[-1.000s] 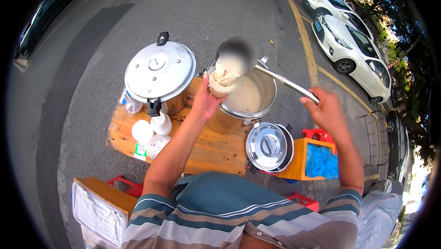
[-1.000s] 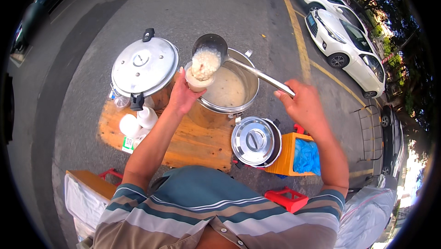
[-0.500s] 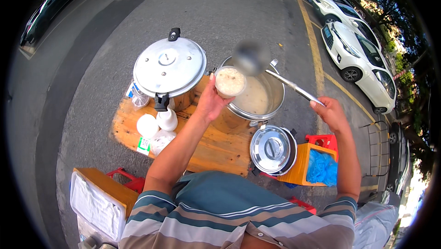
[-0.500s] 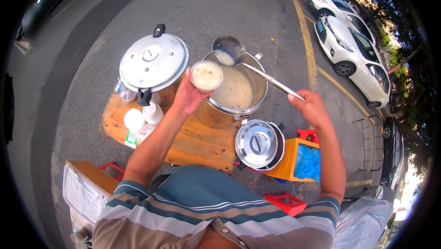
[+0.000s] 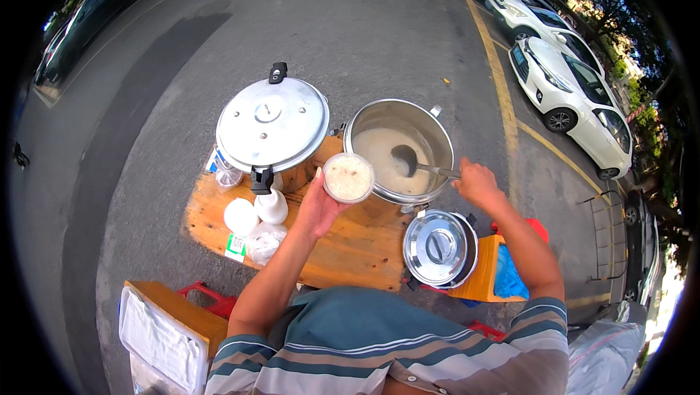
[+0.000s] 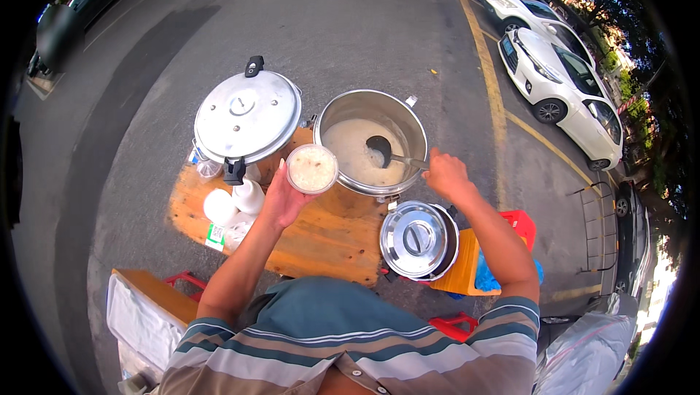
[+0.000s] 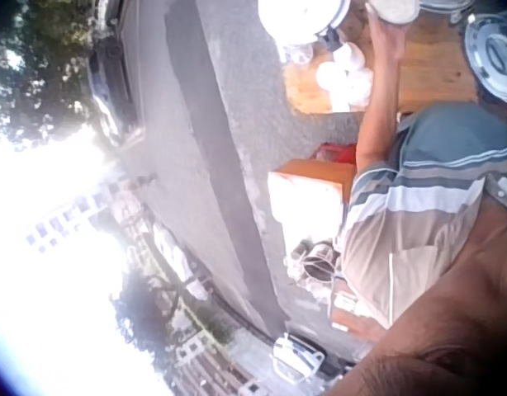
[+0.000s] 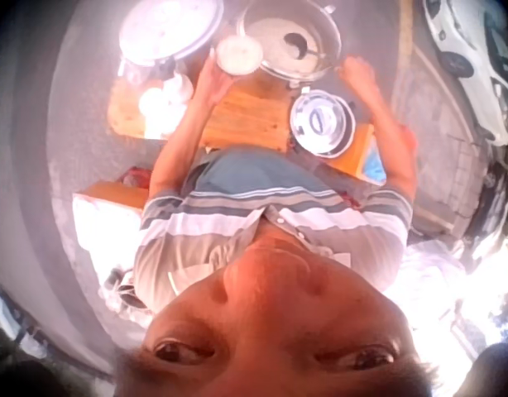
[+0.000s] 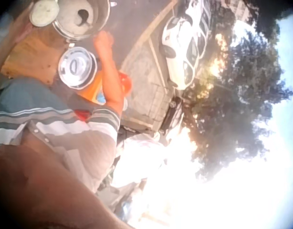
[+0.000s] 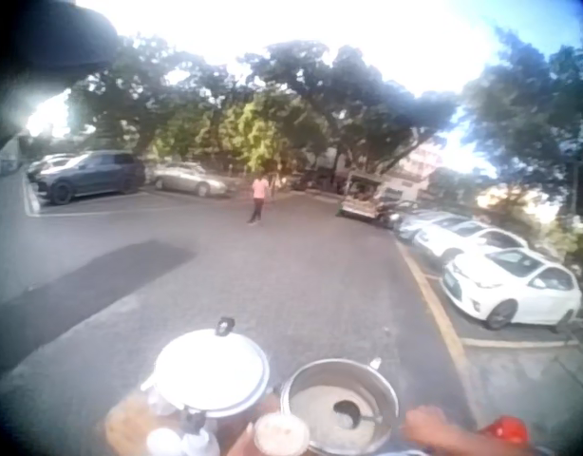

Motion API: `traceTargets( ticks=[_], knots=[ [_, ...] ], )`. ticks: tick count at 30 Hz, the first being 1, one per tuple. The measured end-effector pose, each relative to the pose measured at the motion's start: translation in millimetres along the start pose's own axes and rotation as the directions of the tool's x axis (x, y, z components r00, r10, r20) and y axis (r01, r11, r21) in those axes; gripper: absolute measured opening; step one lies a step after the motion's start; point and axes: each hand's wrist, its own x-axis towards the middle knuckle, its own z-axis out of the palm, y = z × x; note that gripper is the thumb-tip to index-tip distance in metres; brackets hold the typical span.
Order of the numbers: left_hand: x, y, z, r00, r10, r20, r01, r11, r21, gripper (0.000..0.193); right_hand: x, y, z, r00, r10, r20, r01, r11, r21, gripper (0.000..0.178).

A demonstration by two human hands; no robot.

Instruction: The person fills plastic cups with a light-colored porridge using a ladle, places them on a wooden table, and then uses chopsticks to serve noodles from a large container into a foam box before adding a dark sauce with a ladle.

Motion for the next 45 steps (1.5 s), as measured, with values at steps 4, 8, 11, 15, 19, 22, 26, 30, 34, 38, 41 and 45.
traceTargets(
  ticks=[4,8,11,15,19,22,26,30,34,38,41,45],
  knots=[
    [-24,-10,-20,0.996,-0.045,-0.073,0.042,0.998,-0.038,0.066,8,4,9,0.998,-0.060,0.035,0.057,0.995,0.086,0.037],
    [-46,-17,-39,0.989,-0.073,-0.130,0.070,0.997,-0.027,0.069,20,6,20,0.987,-0.117,0.112,0.093,0.976,0.194,0.034],
    [-62,-20,-51,0.988,-0.084,-0.126,0.075,0.994,-0.077,0.068,19,-14,16,0.984,-0.141,0.107,0.124,0.981,0.151,0.033],
    [-74,-24,-61,0.991,-0.064,-0.118,0.050,0.992,-0.119,0.067,15,-27,19,0.985,-0.139,0.098,0.141,0.990,-0.012,0.033],
    [-77,-28,-75,0.993,-0.070,-0.097,0.060,0.993,-0.103,0.067,4,-65,11,0.942,-0.320,-0.103,0.327,0.943,0.062,0.036],
    [-81,-31,-80,0.990,-0.082,-0.114,0.069,0.991,-0.112,0.067,-22,-129,5,0.868,-0.494,-0.049,0.467,0.780,0.417,0.054],
    [-84,-33,-81,0.992,-0.092,-0.088,0.081,0.989,-0.121,0.069,-45,-208,34,0.732,-0.679,-0.063,0.623,0.628,0.467,0.084],
    [-84,-37,-84,0.990,-0.126,-0.063,0.117,0.984,-0.131,0.075,-45,-248,65,0.643,-0.762,-0.078,0.751,0.606,0.262,0.107],
    [-91,-38,-97,0.980,-0.174,-0.095,0.161,0.979,-0.125,0.080,-39,-265,82,0.634,-0.772,0.047,0.741,0.624,0.249,0.108],
    [-94,-45,-137,0.966,-0.158,-0.206,0.154,0.987,-0.032,0.078,-33,-275,107,0.668,-0.742,0.057,0.704,0.655,0.275,0.105],
    [-104,-33,-152,0.900,-0.097,-0.426,0.163,0.979,0.122,0.069,-19,-277,144,0.708,-0.707,0.013,0.673,0.680,0.291,0.106],
    [-123,-19,-199,0.773,0.120,-0.623,0.139,0.926,0.351,0.049,4,-297,190,0.745,-0.663,0.069,0.618,0.726,0.302,0.105]
  ],
)
